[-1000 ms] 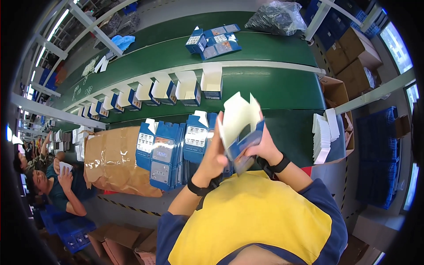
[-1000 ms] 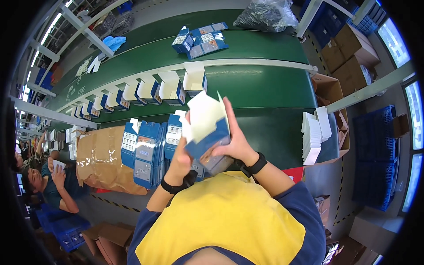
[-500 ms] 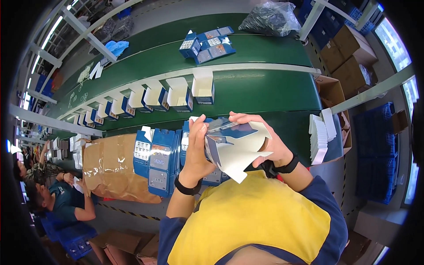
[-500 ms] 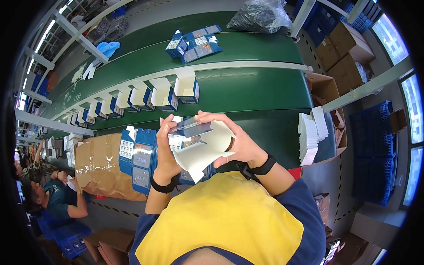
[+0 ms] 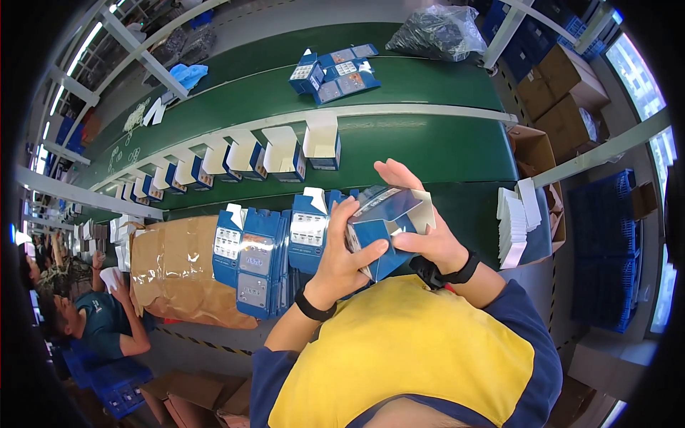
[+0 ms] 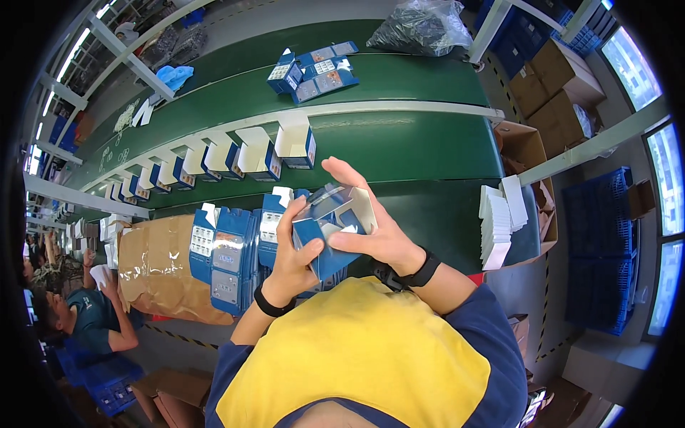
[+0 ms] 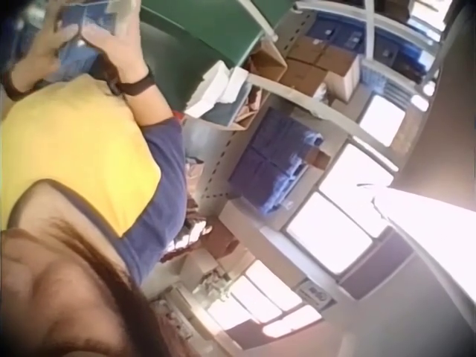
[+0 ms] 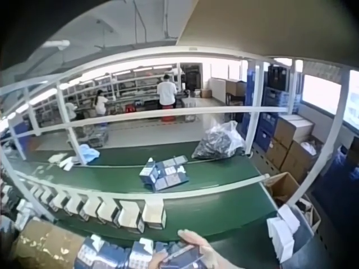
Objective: The person picks up a stack of flat blue boxes and places them on the table, then repeatedly folds the boxes into shape and places them on the table.
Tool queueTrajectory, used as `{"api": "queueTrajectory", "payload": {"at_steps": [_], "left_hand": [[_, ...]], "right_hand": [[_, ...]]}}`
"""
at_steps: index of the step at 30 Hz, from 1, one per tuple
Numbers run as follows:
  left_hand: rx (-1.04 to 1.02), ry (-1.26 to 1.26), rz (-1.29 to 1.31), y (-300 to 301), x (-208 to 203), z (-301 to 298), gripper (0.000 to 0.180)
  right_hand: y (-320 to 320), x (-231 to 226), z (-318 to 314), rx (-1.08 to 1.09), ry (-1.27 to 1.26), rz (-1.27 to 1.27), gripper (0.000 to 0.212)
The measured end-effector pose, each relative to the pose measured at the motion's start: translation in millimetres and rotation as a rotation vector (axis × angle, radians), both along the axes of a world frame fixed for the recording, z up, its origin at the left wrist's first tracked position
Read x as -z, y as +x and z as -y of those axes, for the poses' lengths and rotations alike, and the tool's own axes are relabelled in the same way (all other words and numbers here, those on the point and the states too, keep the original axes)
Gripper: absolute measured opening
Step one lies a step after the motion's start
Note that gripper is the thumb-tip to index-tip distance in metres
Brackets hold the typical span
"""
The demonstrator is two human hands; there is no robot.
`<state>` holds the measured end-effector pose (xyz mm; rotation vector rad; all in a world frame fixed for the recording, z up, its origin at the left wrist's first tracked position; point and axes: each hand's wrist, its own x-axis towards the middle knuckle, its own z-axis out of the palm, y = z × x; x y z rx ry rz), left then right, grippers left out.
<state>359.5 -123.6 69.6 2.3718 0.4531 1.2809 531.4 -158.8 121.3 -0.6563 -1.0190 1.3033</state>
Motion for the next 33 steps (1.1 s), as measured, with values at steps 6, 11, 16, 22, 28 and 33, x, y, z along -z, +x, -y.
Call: {"api": "queueTrajectory", "payload": {"at_steps": [6, 11, 16, 22, 28, 33], "left_hand": [[0.08, -0.227, 0.081, -6.2, -16.4, -4.1, 0.063], [0.095, -0.34, 0.048, -7.4, -28.7, -2.6, 0.076], [0.071, -0.278, -0.011, -11.5, -28.7, -1.7, 0.088], [0.057, -0.021, -0.049, -20.1, -22.4, -4.7, 0.09], [0.049, -0.22, -0.036, -26.5, -25.2, 7.3, 0.097], [-0.012, -0.274, -0.108, -19.7, -29.6, 17.8, 0.105]], "right_hand": [[18.1, 15.0, -3.4, -0.172, 0.012, 0.047, 0.064], [16.4, 14.3, -1.4, -0.014, 0.127, 0.438, 0.058], [11.9, 10.0, -0.5, 0.07, 0.369, 0.549, 0.043], [3.1, 2.0, -0.2, 0.077, 0.193, 0.746, 0.045], [4.7, -6.5, -4.0, -0.037, 0.148, 0.898, 0.049], [8.1, -2.7, -0.1, -0.154, 0.221, 0.563, 0.058]]}}
